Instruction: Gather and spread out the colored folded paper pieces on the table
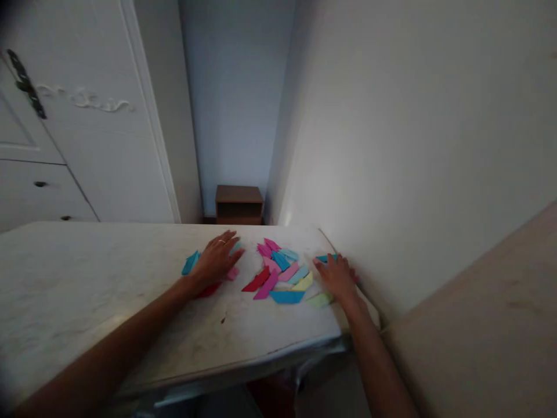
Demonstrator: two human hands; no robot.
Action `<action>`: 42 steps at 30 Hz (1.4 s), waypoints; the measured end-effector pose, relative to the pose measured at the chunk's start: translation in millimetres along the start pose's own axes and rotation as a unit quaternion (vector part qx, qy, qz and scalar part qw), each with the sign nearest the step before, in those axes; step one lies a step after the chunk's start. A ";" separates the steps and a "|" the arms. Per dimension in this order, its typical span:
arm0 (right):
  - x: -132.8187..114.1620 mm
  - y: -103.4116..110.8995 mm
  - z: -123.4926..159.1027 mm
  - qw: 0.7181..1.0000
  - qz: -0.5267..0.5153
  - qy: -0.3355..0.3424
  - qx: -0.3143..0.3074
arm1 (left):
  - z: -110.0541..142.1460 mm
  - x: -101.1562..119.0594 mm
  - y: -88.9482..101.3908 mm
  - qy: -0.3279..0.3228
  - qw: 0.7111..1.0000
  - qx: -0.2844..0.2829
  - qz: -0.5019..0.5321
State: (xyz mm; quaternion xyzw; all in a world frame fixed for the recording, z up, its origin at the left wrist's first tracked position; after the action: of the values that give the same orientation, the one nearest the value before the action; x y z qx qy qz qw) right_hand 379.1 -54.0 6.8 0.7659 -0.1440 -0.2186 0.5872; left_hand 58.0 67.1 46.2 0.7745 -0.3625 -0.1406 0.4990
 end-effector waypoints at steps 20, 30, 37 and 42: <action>-144.4 -35.4 8.4 0.973 -0.174 0.130 -0.073 | 16.7 3.1 -24.8 0.053 0.993 -0.107 0.011; -212.6 -43.7 15.0 0.954 -0.149 0.252 -0.063 | 27.2 -2.6 -15.2 0.068 0.992 -0.102 0.014; -266.4 -47.5 30.2 0.929 -0.154 0.330 -0.061 | 51.2 -25.5 4.0 0.082 0.992 -0.091 0.010; -315.9 -50.0 45.1 0.917 -0.131 0.372 -0.064 | 78.0 -56.4 21.0 0.103 0.991 -0.081 -0.021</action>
State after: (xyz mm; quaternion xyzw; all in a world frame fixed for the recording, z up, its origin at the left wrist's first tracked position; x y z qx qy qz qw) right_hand 81.9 72.5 1.4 0.7649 0.2008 -0.0022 0.6120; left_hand -35.5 49.3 20.4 0.7492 -0.2803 -0.0995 0.5918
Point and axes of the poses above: each hand's wrist, its own z-axis away from the middle knuckle, its own y-axis out of the back of the hand, x = y × z, the point moved 10 cm from there along -z, towards the middle knuckle, and after that the axes turned 6 degrees about -z, right-handed, at the moved point
